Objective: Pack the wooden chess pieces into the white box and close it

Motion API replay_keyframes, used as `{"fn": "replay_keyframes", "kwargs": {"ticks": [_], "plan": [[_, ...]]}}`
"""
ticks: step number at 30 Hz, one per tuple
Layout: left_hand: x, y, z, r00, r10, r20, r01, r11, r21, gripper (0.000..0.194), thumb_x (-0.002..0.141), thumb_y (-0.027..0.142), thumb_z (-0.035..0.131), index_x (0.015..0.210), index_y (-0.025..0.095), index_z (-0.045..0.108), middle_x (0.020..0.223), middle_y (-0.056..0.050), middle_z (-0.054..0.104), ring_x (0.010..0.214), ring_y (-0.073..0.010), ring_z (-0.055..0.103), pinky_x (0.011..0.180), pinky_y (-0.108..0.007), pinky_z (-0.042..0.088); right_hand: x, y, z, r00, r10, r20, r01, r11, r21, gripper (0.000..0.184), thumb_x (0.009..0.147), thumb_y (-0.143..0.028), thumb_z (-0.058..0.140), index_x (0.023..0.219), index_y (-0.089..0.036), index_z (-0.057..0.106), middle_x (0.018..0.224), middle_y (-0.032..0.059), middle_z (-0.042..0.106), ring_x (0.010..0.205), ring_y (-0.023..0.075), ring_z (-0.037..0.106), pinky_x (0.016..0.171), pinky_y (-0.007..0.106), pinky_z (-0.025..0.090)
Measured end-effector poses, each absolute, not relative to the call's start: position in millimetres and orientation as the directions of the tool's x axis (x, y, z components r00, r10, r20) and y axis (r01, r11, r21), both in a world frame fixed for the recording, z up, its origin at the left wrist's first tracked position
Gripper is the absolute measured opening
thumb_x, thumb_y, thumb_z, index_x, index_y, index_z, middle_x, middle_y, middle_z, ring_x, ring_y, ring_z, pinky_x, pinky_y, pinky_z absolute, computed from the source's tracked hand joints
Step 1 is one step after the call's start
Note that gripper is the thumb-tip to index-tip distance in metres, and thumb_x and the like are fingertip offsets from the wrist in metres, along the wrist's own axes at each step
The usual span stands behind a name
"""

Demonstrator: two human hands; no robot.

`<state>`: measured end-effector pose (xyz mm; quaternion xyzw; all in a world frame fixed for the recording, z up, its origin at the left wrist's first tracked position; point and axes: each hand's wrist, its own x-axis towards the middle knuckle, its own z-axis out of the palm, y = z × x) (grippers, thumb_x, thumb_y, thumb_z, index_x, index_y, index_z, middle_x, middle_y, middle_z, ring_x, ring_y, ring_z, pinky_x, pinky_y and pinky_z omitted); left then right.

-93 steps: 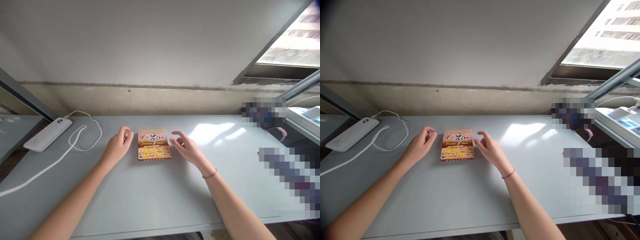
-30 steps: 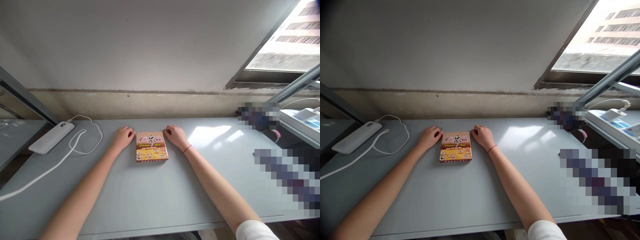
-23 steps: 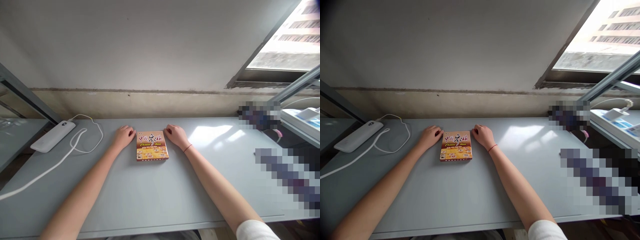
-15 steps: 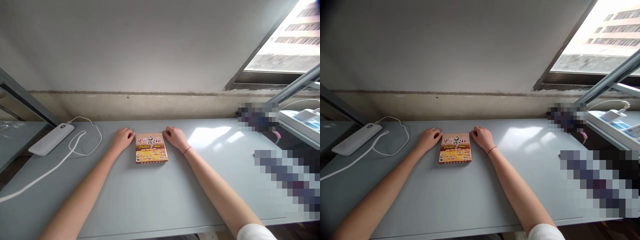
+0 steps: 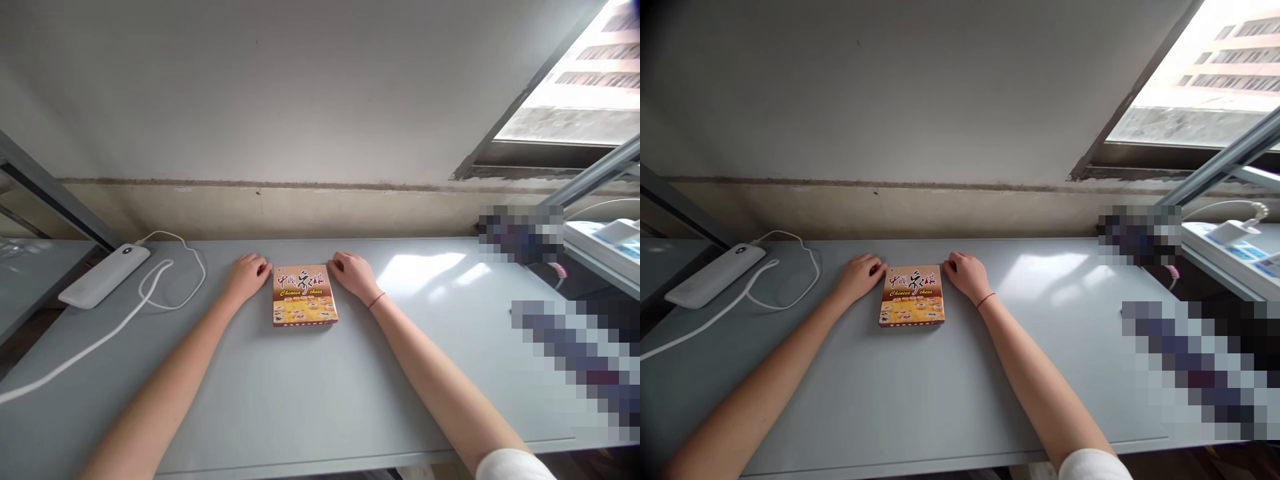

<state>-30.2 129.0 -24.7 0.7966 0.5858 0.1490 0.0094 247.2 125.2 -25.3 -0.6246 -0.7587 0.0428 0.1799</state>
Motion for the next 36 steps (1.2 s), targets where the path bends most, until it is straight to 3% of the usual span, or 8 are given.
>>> {"fn": "replay_keyframes", "kwargs": {"ticks": [36], "plan": [[-31.7,130.8,-28.1,0.283,0.925,0.254,0.93,-0.329,0.162,0.025,0.09,0.031,0.048,0.069,0.019,0.057,0.075,-0.003,0.06,0.074,-0.0196,0.054,0.069,-0.03,0.036,248.0,127.0,-28.2,-0.162,0.956,0.245,0.923,0.234,-0.305,0.025,0.088,-0.029,0.045,0.066,-0.021,0.052,0.069,0.0034,0.063,0.063,0.0155,0.051,0.054,0.025,0.024]]}}
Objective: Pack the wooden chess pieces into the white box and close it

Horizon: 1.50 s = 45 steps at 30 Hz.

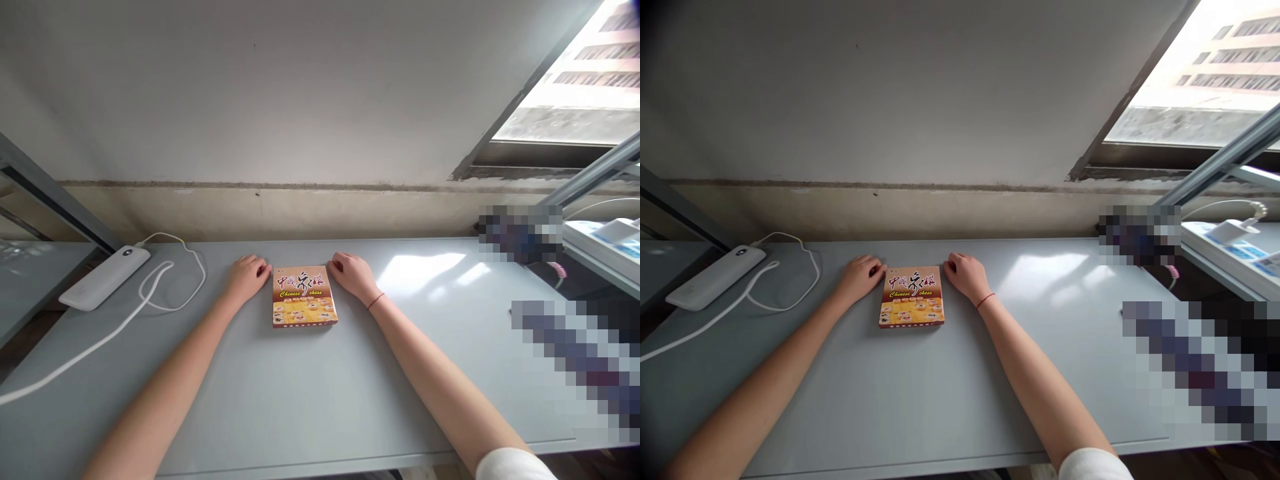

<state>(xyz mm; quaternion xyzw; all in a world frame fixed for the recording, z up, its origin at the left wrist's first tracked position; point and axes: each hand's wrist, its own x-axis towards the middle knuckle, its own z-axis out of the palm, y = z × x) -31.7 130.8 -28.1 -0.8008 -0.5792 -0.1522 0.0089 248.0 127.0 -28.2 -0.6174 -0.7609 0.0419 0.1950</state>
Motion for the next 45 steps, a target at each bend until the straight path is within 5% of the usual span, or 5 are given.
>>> {"fn": "replay_keyframes", "kwargs": {"ticks": [45], "plan": [[-32.6,131.9,-28.3,0.283,0.926,0.251,0.925,-0.332,0.185,0.026,0.09,0.032,0.046,0.069,0.02,0.056,0.075,-0.004,0.059,0.075,-0.0201,0.054,0.07,-0.03,0.036,248.2,126.7,-28.6,-0.156,0.955,0.251,0.92,0.234,-0.315,0.023,0.088,-0.028,0.045,0.067,-0.021,0.052,0.07,0.0028,0.063,0.064,0.0158,0.052,0.054,0.025,0.024]]}}
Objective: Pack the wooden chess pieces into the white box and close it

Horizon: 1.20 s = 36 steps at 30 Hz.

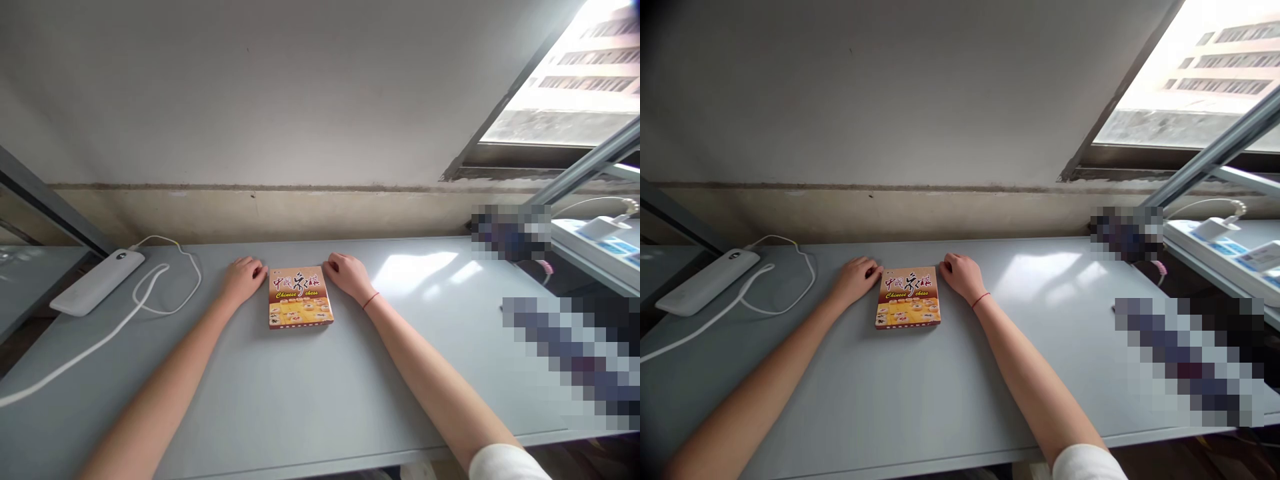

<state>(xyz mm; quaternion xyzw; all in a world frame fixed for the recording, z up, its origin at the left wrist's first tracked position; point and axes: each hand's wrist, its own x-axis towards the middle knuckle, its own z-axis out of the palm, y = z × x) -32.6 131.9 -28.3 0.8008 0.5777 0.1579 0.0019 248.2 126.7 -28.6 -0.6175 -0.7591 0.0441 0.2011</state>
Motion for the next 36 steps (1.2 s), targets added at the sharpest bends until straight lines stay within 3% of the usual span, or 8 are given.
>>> {"fn": "replay_keyframes", "kwargs": {"ticks": [11,15,20,23,28,31,34,36], "plan": [[-31,130,-21,0.293,0.92,0.258,0.897,-0.359,0.258,0.025,0.089,0.031,0.047,0.068,0.02,0.056,0.074,-0.004,0.06,0.075,-0.0196,0.055,0.07,-0.03,0.039,245,115,-28,-0.122,0.958,0.26,0.89,0.222,-0.399,0.023,0.086,-0.025,0.048,0.064,-0.02,0.053,0.072,0.0037,0.062,0.072,0.0169,0.052,0.069,0.025,0.034],[-32,120,-2,0.272,0.926,0.262,0.871,-0.353,0.342,0.026,0.091,0.03,0.041,0.077,0.021,0.06,0.077,-0.003,0.063,0.072,-0.0178,0.058,0.067,-0.028,0.042,241,97,-21,-0.082,0.97,0.23,0.868,0.183,-0.461,0.022,0.089,-0.028,0.045,0.076,-0.02,0.061,0.079,0.0052,0.065,0.078,0.018,0.054,0.072,0.026,0.036],[-30,81,16,0.296,0.928,0.226,0.832,-0.367,0.416,0.026,0.092,0.034,0.042,0.098,0.023,0.065,0.093,-0.002,0.063,0.071,-0.014,0.06,0.069,-0.025,0.047,232,76,-1,-0.087,0.99,0.113,0.813,0.136,-0.566,0.042,0.094,-0.041,0.037,0.066,-0.021,0.061,0.066,0.0039,0.06,0.066,0.0175,0.053,0.058,0.025,0.035],[-22,57,14,0.326,0.926,0.19,0.744,-0.375,0.553,0.029,0.092,0.035,0.043,0.111,0.023,0.062,0.107,-0.004,0.059,0.073,-0.013,0.062,0.07,-0.025,0.051,228,67,11,-0.108,0.994,0.026,0.76,0.1,-0.642,0.05,0.093,-0.046,0.033,0.058,-0.02,0.057,0.055,0.0018,0.055,0.054,0.0153,0.049,0.048,0.024,0.031],[-7,35,2,0.35,0.902,0.253,0.719,-0.432,0.544,0.028,0.091,0.033,0.046,0.116,0.027,0.059,0.117,-0.006,0.054,0.099,-0.0195,0.061,0.088,-0.033,0.051,226,62,20,-0.118,0.993,-0.021,0.626,0.058,-0.778,0.04,0.091,-0.041,0.037,0.08,-0.021,0.069,0.075,0.0032,0.068,0.066,0.0163,0.058,0.054,0.024,0.041],[-2,26,-4,0.324,0.904,0.28,0.748,-0.426,0.509,0.043,0.082,0.042,0.061,0.122,0.029,0.052,0.123,-0.008,0.05,0.107,-0.0248,0.058,0.092,-0.039,0.05,223,59,21,-0.11,0.993,0.054,0.482,0.1,-0.87,0.036,0.091,-0.041,0.041,0.103,-0.022,0.069,0.094,0.0057,0.07,0.078,0.0182,0.062,0.066,0.027,0.048],[4,19,-3,0.27,0.865,0.422,0.794,-0.449,0.411,0.063,0.069,0.049,0.073,0.122,0.027,0.046,0.126,-0.012,0.049,0.116,-0.0327,0.052,0.095,-0.048,0.046,217,51,23,-0.159,0.974,0.164,0.442,0.218,-0.87,0.041,0.092,-0.043,0.042,0.124,-0.025,0.06,0.105,0.0076,0.066,0.082,0.0184,0.061,0.07,0.03,0.05],[7,17,1,0.262,0.812,0.522,0.801,-0.485,0.352,0.063,0.073,0.045,0.071,0.124,0.025,0.041,0.124,-0.013,0.052,0.116,-0.0321,0.052,0.096,-0.047,0.046,214,45,26,-0.252,0.945,0.21,0.445,0.305,-0.842,0.042,0.093,-0.044,0.042,0.129,-0.027,0.056,0.111,0.0084,0.063,0.083,0.0176,0.06,0.069,0.03,0.05]]}}
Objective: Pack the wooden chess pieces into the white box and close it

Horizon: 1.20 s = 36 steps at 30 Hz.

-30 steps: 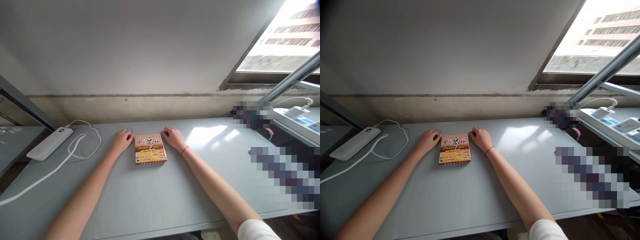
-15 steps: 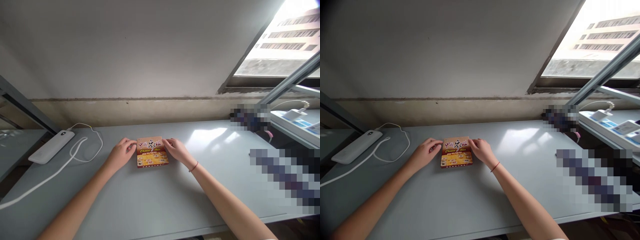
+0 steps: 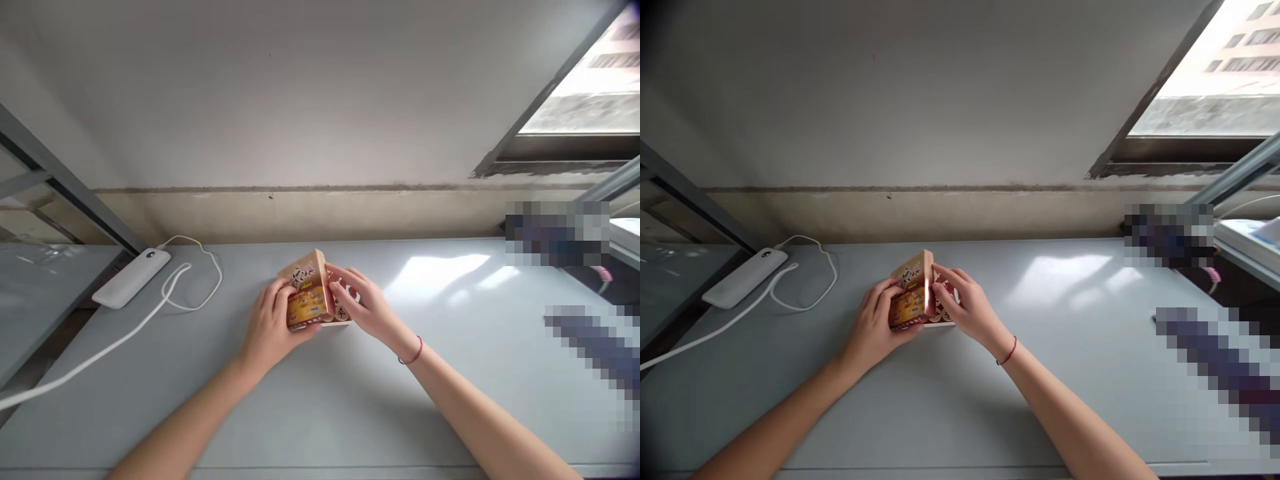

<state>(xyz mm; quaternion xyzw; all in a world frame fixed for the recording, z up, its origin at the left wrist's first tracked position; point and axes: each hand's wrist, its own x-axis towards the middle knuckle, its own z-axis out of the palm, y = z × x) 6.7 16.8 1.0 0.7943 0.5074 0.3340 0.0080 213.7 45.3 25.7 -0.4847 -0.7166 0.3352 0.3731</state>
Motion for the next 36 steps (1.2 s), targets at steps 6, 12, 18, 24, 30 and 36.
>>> {"fn": "replay_keyframes", "kwargs": {"ticks": [6,12,18,24,30,36], "plan": [[-3,14,20,0.25,0.805,0.538,0.833,-0.462,0.305,0.057,0.083,0.021,0.053,0.134,0.034,0.03,0.137,-0.011,0.042,0.105,-0.0252,0.06,0.071,-0.031,0.055,219,49,26,-0.27,0.923,0.274,0.481,0.376,-0.792,0.038,0.092,-0.045,0.045,0.123,-0.025,0.057,0.107,0.0094,0.063,0.084,0.0184,0.061,0.066,0.029,0.049],[-13,14,35,0.174,0.82,0.546,0.877,-0.381,0.293,0.032,0.085,0.021,0.05,0.115,0.029,0.045,0.139,-0.009,0.038,0.077,-0.0153,0.063,0.062,-0.028,0.053,237,67,9,-0.124,0.971,0.205,0.645,0.236,-0.727,0.037,0.089,-0.039,0.047,0.121,-0.021,0.052,0.103,0.0079,0.064,0.069,0.0149,0.058,0.061,0.028,0.046],[-20,18,42,0.129,0.73,0.671,0.909,-0.358,0.215,0.011,0.085,0.023,0.054,0.095,0.02,0.049,0.132,-0.013,0.042,0.081,-0.0167,0.061,0.064,-0.029,0.049,236,70,2,-0.155,0.988,0.006,0.752,0.122,-0.647,0.042,0.091,-0.033,0.039,0.128,-0.017,0.05,0.097,0.0071,0.068,0.064,0.0154,0.059,0.06,0.027,0.042],[-29,21,45,0.083,0.731,0.677,0.983,-0.171,0.065,0.021,0.078,0.009,0.048,0.096,0.016,0.057,0.125,-0.016,0.05,0.092,-0.0263,0.059,0.075,-0.039,0.046,235,68,9,-0.176,0.983,-0.059,0.791,0.105,-0.603,0.044,0.092,-0.031,0.036,0.126,-0.015,0.056,0.076,0.0059,0.069,0.065,0.0183,0.061,0.057,0.025,0.037],[-31,21,41,0.125,0.778,0.615,0.988,-0.042,-0.147,0.036,0.08,0.01,0.05,0.113,0.014,0.061,0.137,-0.019,0.046,0.128,-0.0423,0.037,0.099,-0.058,0.03,236,68,8,-0.192,0.979,-0.066,0.778,0.111,-0.619,0.046,0.09,-0.032,0.036,0.125,-0.015,0.059,0.065,0.0034,0.064,0.057,0.0178,0.054,0.054,0.025,0.034],[-29,22,19,0.267,0.867,0.421,0.964,-0.246,-0.104,0.032,0.088,0.009,0.041,0.105,0.022,0.065,0.122,-0.006,0.064,0.124,-0.03,0.049,0.11,-0.06,0.011,235,67,8,-0.196,0.976,-0.093,0.75,0.088,-0.655,0.047,0.087,-0.028,0.037,0.127,-0.018,0.058,0.063,0.0013,0.063,0.058,0.0171,0.055,0.053,0.025,0.035]]}}
